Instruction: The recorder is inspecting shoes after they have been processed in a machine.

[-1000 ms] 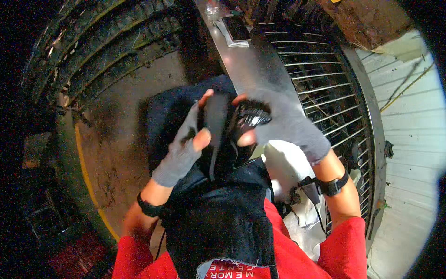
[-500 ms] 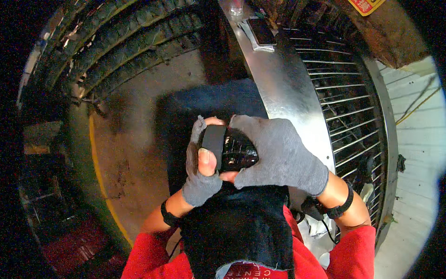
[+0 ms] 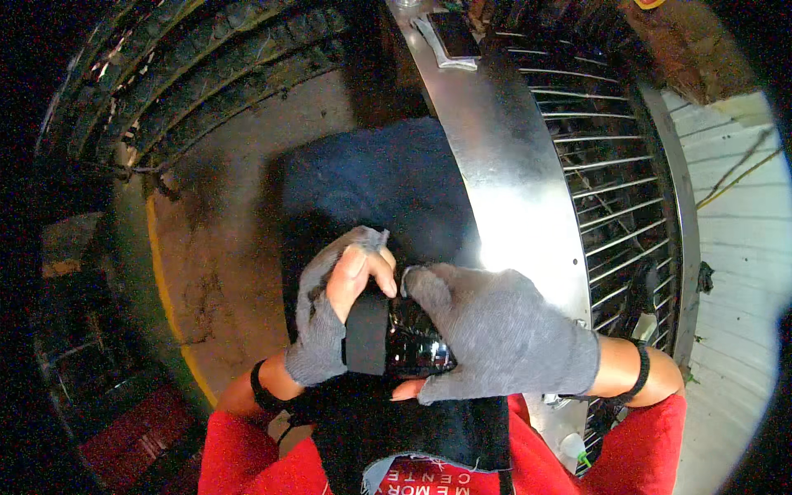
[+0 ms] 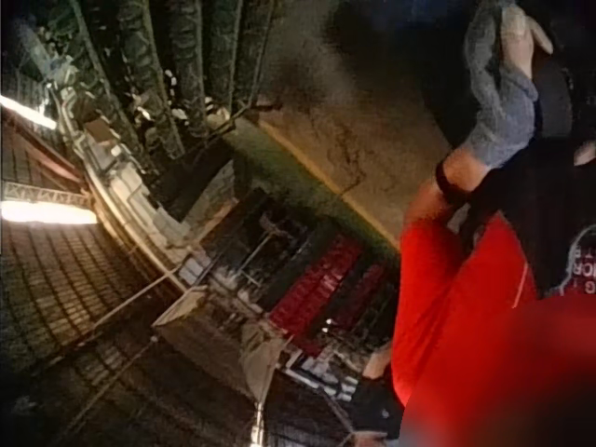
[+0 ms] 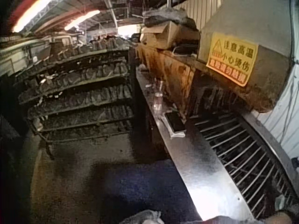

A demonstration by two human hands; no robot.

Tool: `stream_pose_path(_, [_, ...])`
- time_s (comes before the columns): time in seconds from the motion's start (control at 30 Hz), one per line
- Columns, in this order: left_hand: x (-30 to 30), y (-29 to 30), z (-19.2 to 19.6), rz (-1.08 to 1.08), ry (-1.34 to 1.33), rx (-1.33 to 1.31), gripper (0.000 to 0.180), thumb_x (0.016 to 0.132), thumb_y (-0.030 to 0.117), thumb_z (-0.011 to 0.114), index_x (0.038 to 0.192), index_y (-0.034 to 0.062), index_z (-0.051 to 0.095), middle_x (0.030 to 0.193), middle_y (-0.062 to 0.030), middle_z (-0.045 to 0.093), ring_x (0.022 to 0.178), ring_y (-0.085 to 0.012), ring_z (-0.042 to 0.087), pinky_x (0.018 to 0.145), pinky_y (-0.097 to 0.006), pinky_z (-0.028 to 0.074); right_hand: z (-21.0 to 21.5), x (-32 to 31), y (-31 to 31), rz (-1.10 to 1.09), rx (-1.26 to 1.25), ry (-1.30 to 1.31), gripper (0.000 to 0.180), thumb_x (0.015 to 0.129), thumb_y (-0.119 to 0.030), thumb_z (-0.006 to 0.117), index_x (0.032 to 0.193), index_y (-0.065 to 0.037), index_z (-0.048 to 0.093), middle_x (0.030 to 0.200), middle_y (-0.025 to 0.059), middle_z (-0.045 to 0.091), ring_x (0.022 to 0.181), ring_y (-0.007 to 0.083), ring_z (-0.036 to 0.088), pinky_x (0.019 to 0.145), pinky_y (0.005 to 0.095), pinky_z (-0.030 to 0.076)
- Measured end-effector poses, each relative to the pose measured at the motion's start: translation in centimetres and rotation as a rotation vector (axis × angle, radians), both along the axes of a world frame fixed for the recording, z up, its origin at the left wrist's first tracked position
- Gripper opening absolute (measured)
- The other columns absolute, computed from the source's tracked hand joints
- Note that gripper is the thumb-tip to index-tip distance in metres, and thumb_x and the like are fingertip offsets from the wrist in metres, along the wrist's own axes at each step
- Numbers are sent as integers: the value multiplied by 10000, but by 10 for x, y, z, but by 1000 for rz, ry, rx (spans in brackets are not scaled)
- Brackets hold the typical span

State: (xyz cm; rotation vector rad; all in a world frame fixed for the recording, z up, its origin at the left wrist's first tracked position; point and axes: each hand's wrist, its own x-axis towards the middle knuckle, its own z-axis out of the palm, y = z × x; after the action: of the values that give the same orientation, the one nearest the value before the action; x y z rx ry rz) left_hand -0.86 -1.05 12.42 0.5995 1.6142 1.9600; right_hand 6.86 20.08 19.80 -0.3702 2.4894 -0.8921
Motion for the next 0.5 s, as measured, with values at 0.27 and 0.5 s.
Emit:
stream_pose_path(0.27, [8,3,-1,-102,17,157,384,1100,351,523,928,11,570,852,-40,544,773,-144,486,758,-310,420,-6,8,-6,193,49,346,851,763,-806,723,1099,-27,663,825,148,615,641,345,639,547,467,506])
stream_pose_path(0.5, [-22,24,-7,112,-328,153,529,1140,550,364,1039,71,564,973,-7,527,995,-154,499,954,-311,404,-59,-24,-46,-995,-952,9,696,1047,-653,491,1139,3,702,999,107,762,817,199,734,713,341,585])
